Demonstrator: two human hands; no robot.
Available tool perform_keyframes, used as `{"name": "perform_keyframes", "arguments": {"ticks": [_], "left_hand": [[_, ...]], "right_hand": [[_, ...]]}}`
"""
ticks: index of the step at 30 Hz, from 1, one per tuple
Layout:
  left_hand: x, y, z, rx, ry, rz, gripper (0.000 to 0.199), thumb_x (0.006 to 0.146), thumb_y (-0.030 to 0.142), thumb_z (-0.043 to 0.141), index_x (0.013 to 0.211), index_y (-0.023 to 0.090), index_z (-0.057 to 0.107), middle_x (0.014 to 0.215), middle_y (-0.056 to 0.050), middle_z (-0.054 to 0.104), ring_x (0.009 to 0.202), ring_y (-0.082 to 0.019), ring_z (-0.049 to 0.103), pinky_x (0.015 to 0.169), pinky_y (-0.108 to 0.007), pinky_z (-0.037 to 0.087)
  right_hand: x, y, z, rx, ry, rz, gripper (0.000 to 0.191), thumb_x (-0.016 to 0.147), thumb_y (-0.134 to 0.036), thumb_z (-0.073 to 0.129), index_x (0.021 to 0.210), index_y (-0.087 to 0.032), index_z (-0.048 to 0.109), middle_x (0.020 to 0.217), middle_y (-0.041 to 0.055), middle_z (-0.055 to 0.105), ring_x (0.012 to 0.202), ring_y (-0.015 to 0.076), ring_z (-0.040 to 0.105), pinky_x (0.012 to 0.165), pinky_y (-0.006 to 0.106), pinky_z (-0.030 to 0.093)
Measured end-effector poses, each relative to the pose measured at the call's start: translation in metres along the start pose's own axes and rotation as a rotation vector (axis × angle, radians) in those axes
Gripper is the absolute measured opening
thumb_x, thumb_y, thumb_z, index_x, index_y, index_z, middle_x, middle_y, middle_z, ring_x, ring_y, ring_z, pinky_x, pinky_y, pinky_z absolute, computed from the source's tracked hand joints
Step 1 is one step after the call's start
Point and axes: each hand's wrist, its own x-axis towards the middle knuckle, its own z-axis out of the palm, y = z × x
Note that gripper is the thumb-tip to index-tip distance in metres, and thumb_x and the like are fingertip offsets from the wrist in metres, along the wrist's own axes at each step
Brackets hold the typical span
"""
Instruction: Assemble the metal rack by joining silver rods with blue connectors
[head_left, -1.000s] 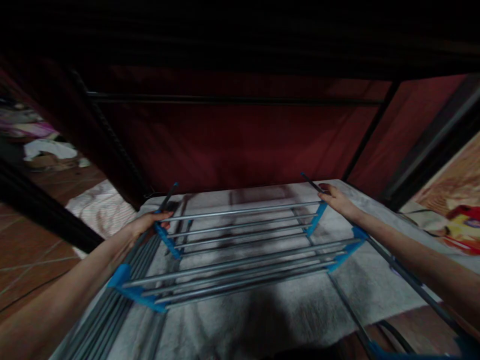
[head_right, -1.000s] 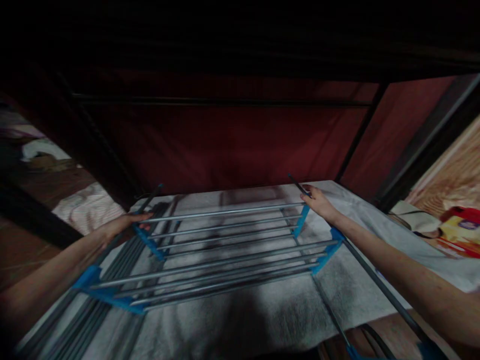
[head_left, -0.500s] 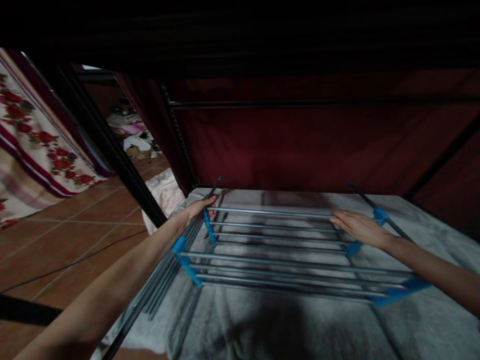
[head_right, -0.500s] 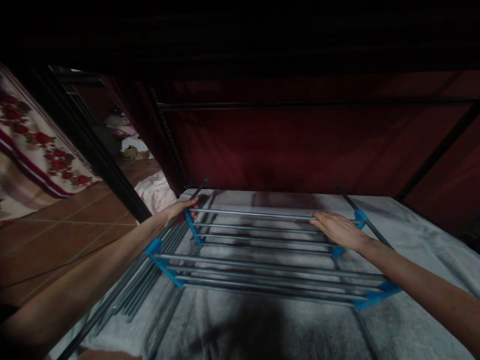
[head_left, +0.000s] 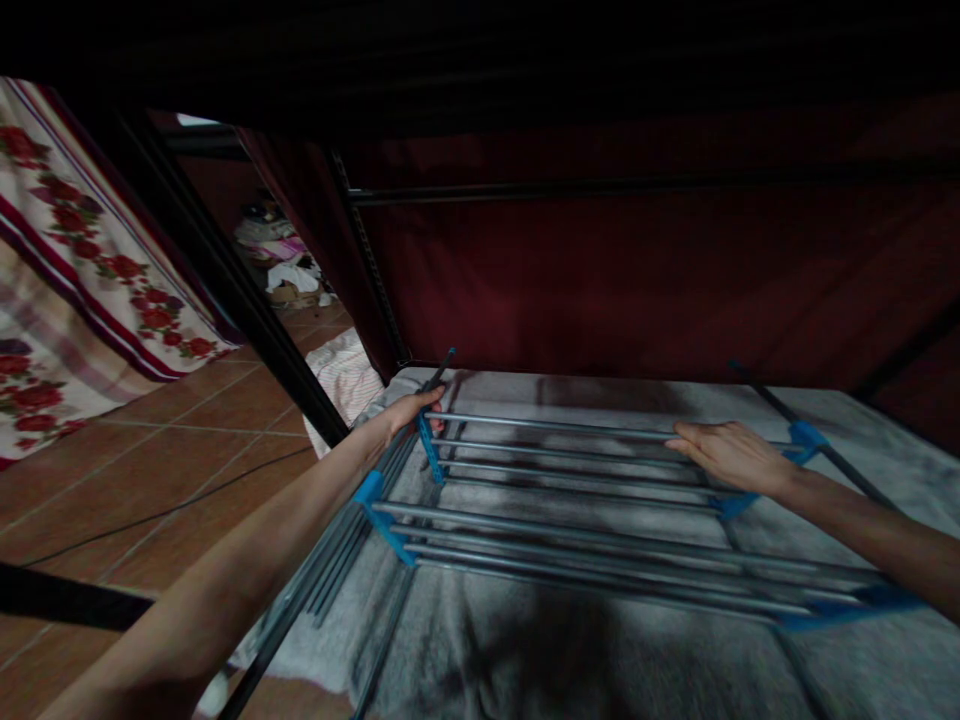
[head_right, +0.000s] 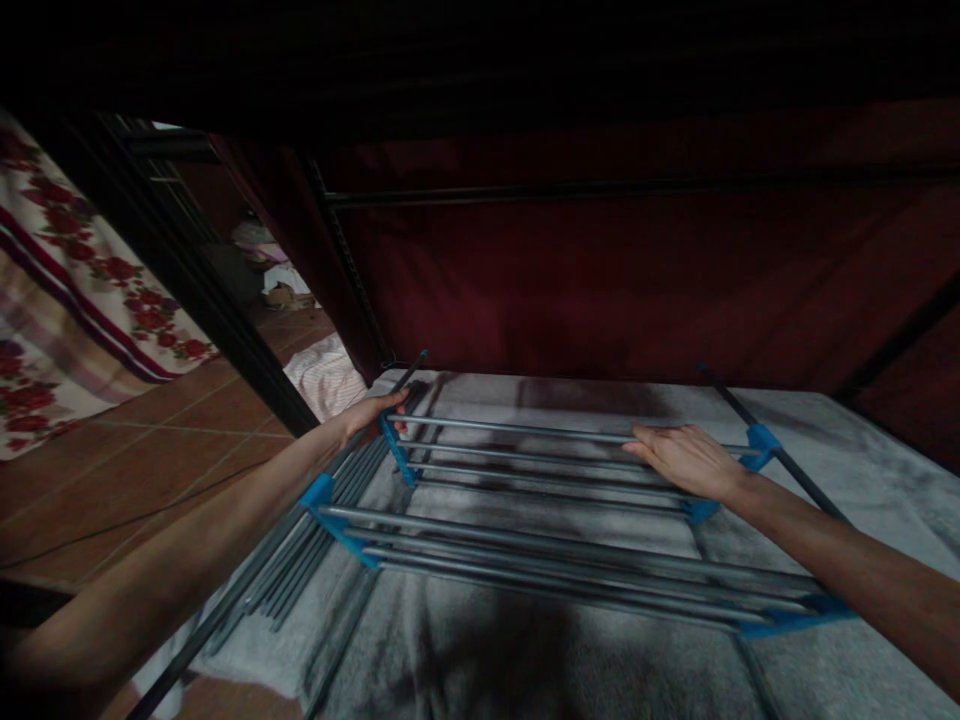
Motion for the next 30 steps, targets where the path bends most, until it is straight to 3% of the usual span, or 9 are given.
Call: {"name": "perform_keyframes", "arguments": {"ticks": [8,19,30], "left_hand": [[0.002,0.0,0.0,0.037,0.018,0.013,0.034,0.082,0.045,0.074,0.07,0.017,0.06,0.056,-0.003,0.062,0.046,-0.017,0.061,0.046,-0.026,0.051],[-0.01,0.004,0.004,0.022,0.018,-0.1,0.03,0.082,0.042,0.073,0.071,0.018,0.059,0.053,-0.004,0.062,0.042,-0.017,0.057,0.042,-0.026,0.047],[0.005,0.0,-0.003,0.049,-0.015,-0.116,0.025,0.074,0.03,0.079,0.07,0.017,0.058,0.05,-0.002,0.06,0.039,-0.017,0.056,0.04,-0.027,0.048]], "right_hand": [[0.003,-0.002,-0.004,0.017,-0.027,0.008,0.046,0.101,-0.058,0.029,0.085,-0.028,0.061,0.073,0.0057,0.071,0.07,0.0273,0.069,0.066,0.035,0.042],[0.003,-0.002,-0.006,0.046,-0.057,0.005,0.048,0.101,-0.058,0.028,0.087,-0.027,0.062,0.074,0.0058,0.071,0.073,0.0274,0.069,0.067,0.035,0.043],[0.003,-0.005,-0.013,0.07,-0.067,-0.022,0.052,0.102,-0.06,0.026,0.085,-0.026,0.063,0.076,0.0044,0.072,0.077,0.025,0.07,0.07,0.033,0.045]]}}
